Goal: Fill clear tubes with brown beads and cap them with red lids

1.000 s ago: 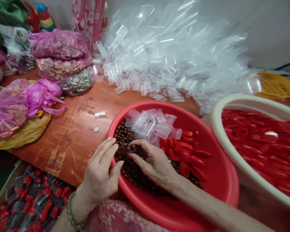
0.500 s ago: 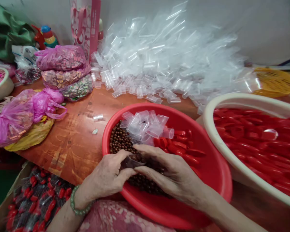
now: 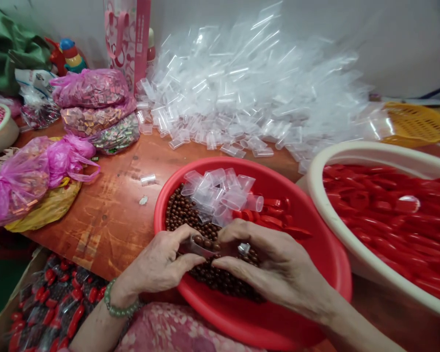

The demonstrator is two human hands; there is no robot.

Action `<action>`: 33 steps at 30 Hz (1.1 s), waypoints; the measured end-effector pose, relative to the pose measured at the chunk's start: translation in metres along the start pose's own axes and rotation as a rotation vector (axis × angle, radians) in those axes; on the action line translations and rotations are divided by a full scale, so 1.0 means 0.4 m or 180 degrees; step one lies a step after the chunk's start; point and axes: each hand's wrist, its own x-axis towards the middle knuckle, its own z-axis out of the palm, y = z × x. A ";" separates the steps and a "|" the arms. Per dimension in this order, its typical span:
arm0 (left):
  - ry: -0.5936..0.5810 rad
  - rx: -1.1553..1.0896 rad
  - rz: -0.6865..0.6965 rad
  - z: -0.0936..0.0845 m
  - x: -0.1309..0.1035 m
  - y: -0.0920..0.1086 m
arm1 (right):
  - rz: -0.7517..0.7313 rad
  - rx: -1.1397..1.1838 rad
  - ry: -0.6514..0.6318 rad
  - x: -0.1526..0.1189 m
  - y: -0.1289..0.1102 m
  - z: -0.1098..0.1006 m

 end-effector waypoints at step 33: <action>0.0171 -0.0888 0.0032 0.020 -0.024 0.052 | 0.1529 -0.1223 -0.0134 -0.187 0.092 -0.144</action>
